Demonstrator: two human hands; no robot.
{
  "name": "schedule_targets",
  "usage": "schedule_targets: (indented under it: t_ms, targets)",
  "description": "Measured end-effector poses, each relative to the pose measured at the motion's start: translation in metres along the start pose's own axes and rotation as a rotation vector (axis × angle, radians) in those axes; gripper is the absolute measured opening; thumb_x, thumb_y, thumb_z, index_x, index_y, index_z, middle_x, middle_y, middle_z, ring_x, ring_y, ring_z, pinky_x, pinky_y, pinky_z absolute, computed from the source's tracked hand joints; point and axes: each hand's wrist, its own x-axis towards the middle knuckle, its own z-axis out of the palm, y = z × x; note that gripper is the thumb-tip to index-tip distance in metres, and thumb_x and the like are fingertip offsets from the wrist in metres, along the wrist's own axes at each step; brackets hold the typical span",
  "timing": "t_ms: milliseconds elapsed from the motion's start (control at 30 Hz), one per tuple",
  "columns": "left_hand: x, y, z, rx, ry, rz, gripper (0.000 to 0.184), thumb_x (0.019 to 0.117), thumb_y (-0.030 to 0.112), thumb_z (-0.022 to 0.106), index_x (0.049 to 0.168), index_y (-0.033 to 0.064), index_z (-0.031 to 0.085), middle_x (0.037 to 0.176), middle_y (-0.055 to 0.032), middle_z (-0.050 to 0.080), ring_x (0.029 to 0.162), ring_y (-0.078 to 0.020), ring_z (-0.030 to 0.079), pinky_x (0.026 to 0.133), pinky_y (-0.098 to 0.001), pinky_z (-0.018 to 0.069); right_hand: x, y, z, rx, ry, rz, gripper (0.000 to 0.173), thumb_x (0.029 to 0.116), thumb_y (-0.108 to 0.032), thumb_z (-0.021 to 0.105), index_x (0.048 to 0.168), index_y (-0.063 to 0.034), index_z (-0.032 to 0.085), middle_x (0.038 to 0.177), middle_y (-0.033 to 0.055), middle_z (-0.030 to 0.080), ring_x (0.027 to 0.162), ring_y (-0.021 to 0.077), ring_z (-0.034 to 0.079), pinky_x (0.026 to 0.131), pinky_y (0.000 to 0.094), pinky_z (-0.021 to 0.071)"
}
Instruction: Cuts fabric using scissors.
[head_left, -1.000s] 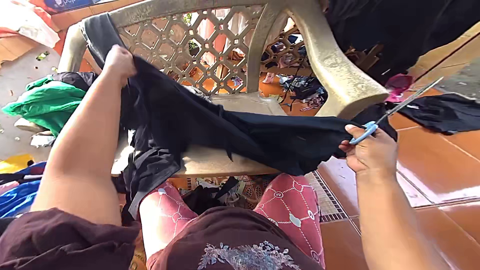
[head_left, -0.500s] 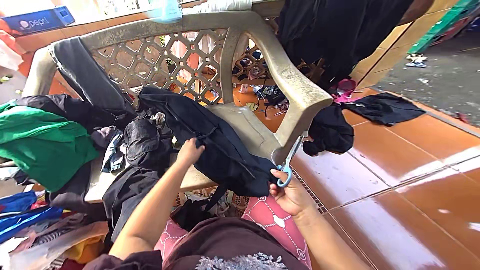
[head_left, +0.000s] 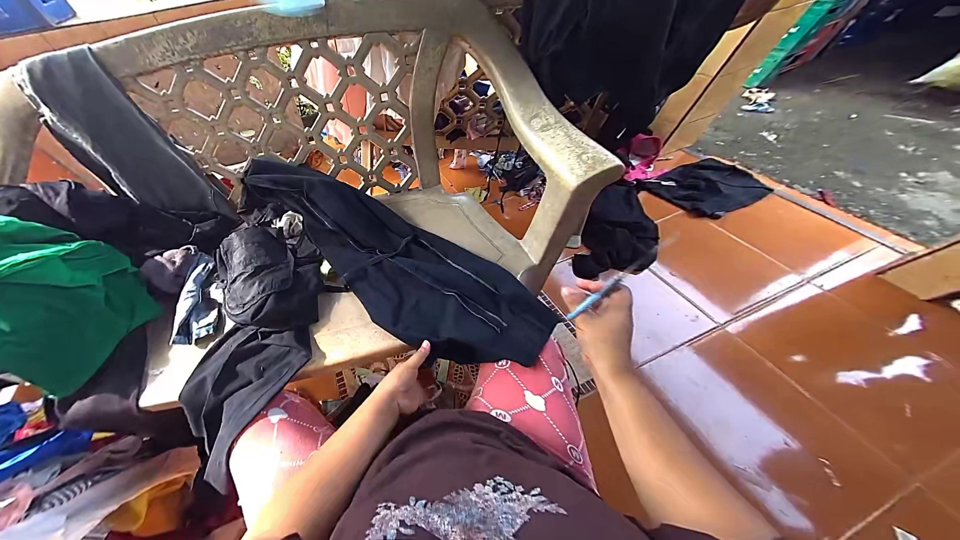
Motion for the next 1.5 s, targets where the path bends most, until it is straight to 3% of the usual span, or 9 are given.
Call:
schedule_targets:
  t_ms: [100, 367, 567, 700, 900, 1100, 1233, 1333, 1500]
  targets:
    - [0.016, 0.003, 0.005, -0.070, -0.025, 0.011, 0.056, 0.1092, 0.038, 0.045, 0.152, 0.0026, 0.038, 0.154, -0.0175, 0.044, 0.142, -0.0286, 0.043, 0.116, -0.0473, 0.0369, 0.017, -0.017, 0.028, -0.235, -0.228, -0.038, 0.063, 0.0915, -0.020, 0.077, 0.135, 0.0130, 0.045, 0.121, 0.0262, 0.063, 0.110, 0.0287, 0.065, 0.097, 0.0407, 0.0530]
    - [-0.043, 0.017, -0.003, -0.189, 0.015, 0.452, 0.034, 0.1088, 0.014, 0.030, 0.138, 0.0022, 0.045, 0.113, -0.0123, 0.066, 0.102, -0.0201, 0.066, 0.090, -0.0414, 0.0557, 0.034, -0.018, 0.111, -0.949, -0.704, -0.088, 0.041, 0.0968, -0.013, 0.062, 0.133, 0.0036, 0.054, 0.119, 0.0281, 0.066, 0.118, 0.0442, 0.062, 0.099, 0.0598, 0.0463]
    - [-0.087, 0.091, -0.073, -0.502, 0.324, 0.876, 0.034, 0.1087, 0.023, 0.021, 0.113, 0.0077, 0.052, 0.094, -0.0077, 0.067, 0.090, -0.0184, 0.069, 0.079, -0.0433, 0.0587, 0.048, -0.027, 0.113, -0.384, -0.415, 0.070, 0.034, 0.0969, -0.014, 0.066, 0.122, 0.0077, 0.060, 0.110, 0.0268, 0.066, 0.102, 0.0380, 0.066, 0.092, 0.0557, 0.0515]
    - [-0.107, 0.086, -0.087, -0.359, 0.370, 0.678, 0.030, 0.1107, 0.025, 0.036, 0.127, 0.0056, 0.053, 0.109, -0.0098, 0.068, 0.101, -0.0192, 0.068, 0.087, -0.0426, 0.0583, 0.053, 0.002, 0.089, -0.075, -0.199, 0.311, 0.040, 0.0963, -0.011, 0.069, 0.129, 0.0062, 0.053, 0.102, 0.0183, 0.065, 0.073, 0.0205, 0.069, 0.068, 0.0370, 0.0608]
    - [-0.095, 0.031, -0.079, -0.142, 0.270, 0.234, 0.021, 0.1049, 0.014, 0.052, 0.123, 0.0032, 0.056, 0.100, -0.0111, 0.070, 0.091, -0.0195, 0.071, 0.081, -0.0396, 0.0596, 0.036, 0.037, 0.051, -0.014, -0.016, 0.412, 0.044, 0.0935, -0.010, 0.073, 0.126, 0.0079, 0.048, 0.098, 0.0162, 0.055, 0.074, 0.0187, 0.056, 0.068, 0.0358, 0.0514]
    - [-0.092, 0.029, -0.089, 0.363, 0.338, 0.284, 0.032, 0.1039, 0.015, 0.059, 0.130, -0.0032, 0.056, 0.111, -0.0165, 0.070, 0.102, -0.0210, 0.070, 0.093, -0.0396, 0.0564, 0.037, 0.022, 0.053, -0.090, -0.023, 0.287, 0.041, 0.0921, -0.003, 0.070, 0.126, 0.0079, 0.050, 0.107, 0.0204, 0.062, 0.086, 0.0252, 0.066, 0.078, 0.0432, 0.0569]
    - [-0.100, 0.039, -0.096, 0.908, 0.664, 0.618, 0.065, 0.0925, 0.024, 0.076, 0.143, -0.0079, 0.049, 0.136, -0.0338, 0.054, 0.126, -0.0478, 0.054, 0.107, -0.0602, 0.0429, 0.024, 0.007, 0.056, 0.206, 0.037, 0.255, 0.033, 0.0927, 0.007, 0.064, 0.121, 0.0093, 0.047, 0.093, 0.0125, 0.061, 0.067, 0.0121, 0.065, 0.065, 0.0275, 0.0581]
    - [-0.098, 0.052, -0.063, 0.715, 0.587, 0.870, 0.042, 0.0996, 0.015, 0.062, 0.135, -0.0073, 0.056, 0.124, -0.0248, 0.063, 0.108, -0.0315, 0.065, 0.094, -0.0455, 0.0538, -0.012, -0.011, 0.054, 0.406, -0.127, 0.202, 0.021, 0.0943, 0.008, 0.058, 0.112, 0.0050, 0.048, 0.082, 0.0042, 0.062, 0.062, 0.0082, 0.063, 0.062, 0.0244, 0.0585]
    - [-0.045, 0.077, 0.005, 0.124, 0.075, 0.391, 0.045, 0.1132, 0.030, 0.033, 0.128, -0.0065, 0.056, 0.111, -0.0132, 0.066, 0.095, -0.0178, 0.067, 0.086, -0.0351, 0.0557, -0.085, -0.026, 0.056, 0.584, -0.628, 0.120, 0.023, 0.0871, 0.006, 0.060, 0.105, -0.0064, 0.052, 0.086, -0.0042, 0.068, 0.069, 0.0070, 0.068, 0.068, 0.0253, 0.0610]
